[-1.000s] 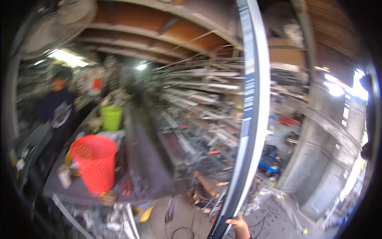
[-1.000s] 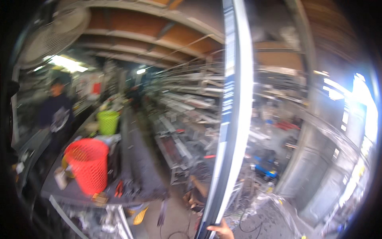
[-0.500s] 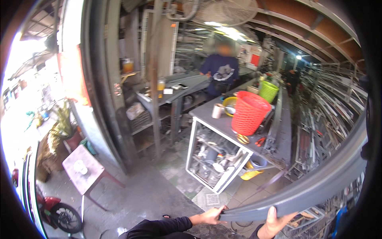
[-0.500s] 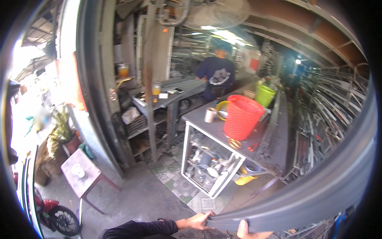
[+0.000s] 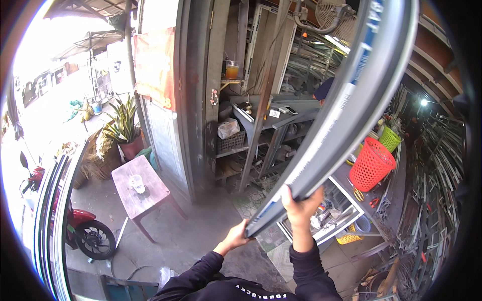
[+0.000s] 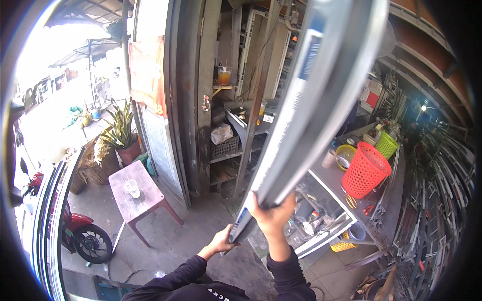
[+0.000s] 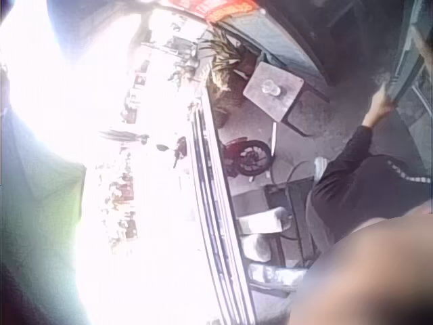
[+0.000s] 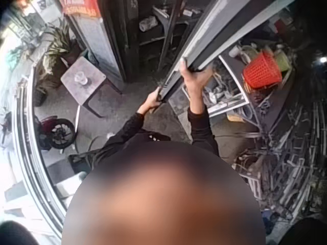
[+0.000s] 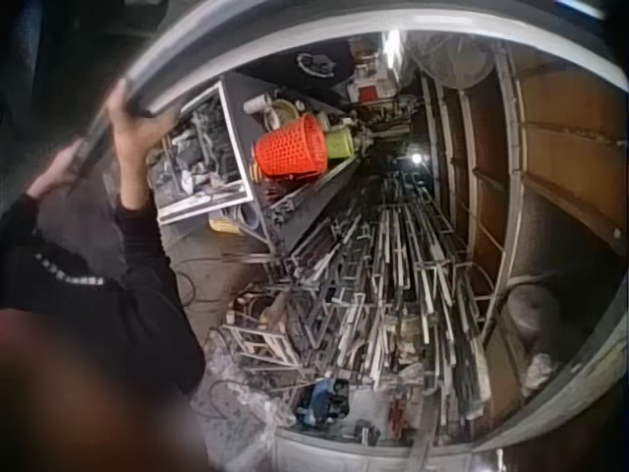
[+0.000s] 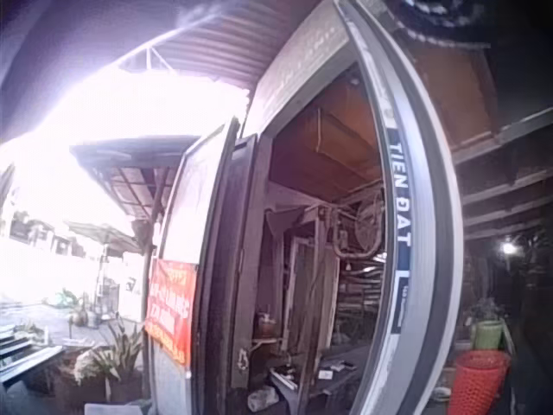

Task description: The person assembles a window frame by inserting a rubber seal into an aluminum profile, cutting the seal with shears, and fitting it along the profile. They then place the assembled frame among other frames and handle additional profiles and seals.

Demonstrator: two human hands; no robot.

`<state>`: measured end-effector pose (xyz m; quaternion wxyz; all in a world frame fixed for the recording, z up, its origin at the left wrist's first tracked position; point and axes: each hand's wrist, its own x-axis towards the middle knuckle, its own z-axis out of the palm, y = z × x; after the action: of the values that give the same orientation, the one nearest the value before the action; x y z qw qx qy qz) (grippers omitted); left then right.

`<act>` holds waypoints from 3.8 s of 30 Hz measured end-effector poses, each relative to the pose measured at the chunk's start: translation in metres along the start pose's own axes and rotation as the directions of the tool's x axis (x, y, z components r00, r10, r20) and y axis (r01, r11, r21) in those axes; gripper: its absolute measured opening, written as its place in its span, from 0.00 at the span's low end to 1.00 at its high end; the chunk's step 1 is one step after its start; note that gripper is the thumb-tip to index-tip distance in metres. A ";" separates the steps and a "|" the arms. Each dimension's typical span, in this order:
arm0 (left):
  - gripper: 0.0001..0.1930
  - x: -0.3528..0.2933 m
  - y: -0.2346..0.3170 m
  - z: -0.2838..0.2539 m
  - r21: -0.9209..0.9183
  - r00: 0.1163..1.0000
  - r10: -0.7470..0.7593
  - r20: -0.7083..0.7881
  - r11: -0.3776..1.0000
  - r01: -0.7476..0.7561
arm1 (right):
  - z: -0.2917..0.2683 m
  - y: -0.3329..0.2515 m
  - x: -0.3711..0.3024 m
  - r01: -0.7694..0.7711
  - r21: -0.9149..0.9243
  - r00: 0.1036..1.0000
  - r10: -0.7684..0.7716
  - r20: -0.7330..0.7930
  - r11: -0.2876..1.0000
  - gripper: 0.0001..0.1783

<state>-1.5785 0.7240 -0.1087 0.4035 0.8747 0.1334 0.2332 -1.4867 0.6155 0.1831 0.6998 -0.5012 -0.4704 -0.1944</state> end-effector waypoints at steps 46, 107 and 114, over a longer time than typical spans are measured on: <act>0.53 0.546 -0.438 -0.197 0.174 0.724 -0.359 -0.590 0.819 0.547 | 0.456 0.638 0.244 -0.186 -0.512 0.947 0.293 0.135 0.838 0.60; 0.15 0.101 -0.112 0.333 -0.106 0.452 0.277 0.848 0.924 -0.367 | -0.427 0.014 -0.383 -0.875 -0.339 -0.032 0.739 -0.672 -0.346 0.31; 0.16 0.249 0.207 0.354 -0.428 0.461 0.333 0.823 0.896 0.118 | -0.512 0.073 -0.250 -0.954 -0.198 0.298 0.802 -0.518 0.227 0.24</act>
<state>-1.1733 0.4691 -0.0757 0.5781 0.7633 -0.2055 -0.2024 -1.3159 0.1430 -0.0964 0.5990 -0.7945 0.0816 0.0578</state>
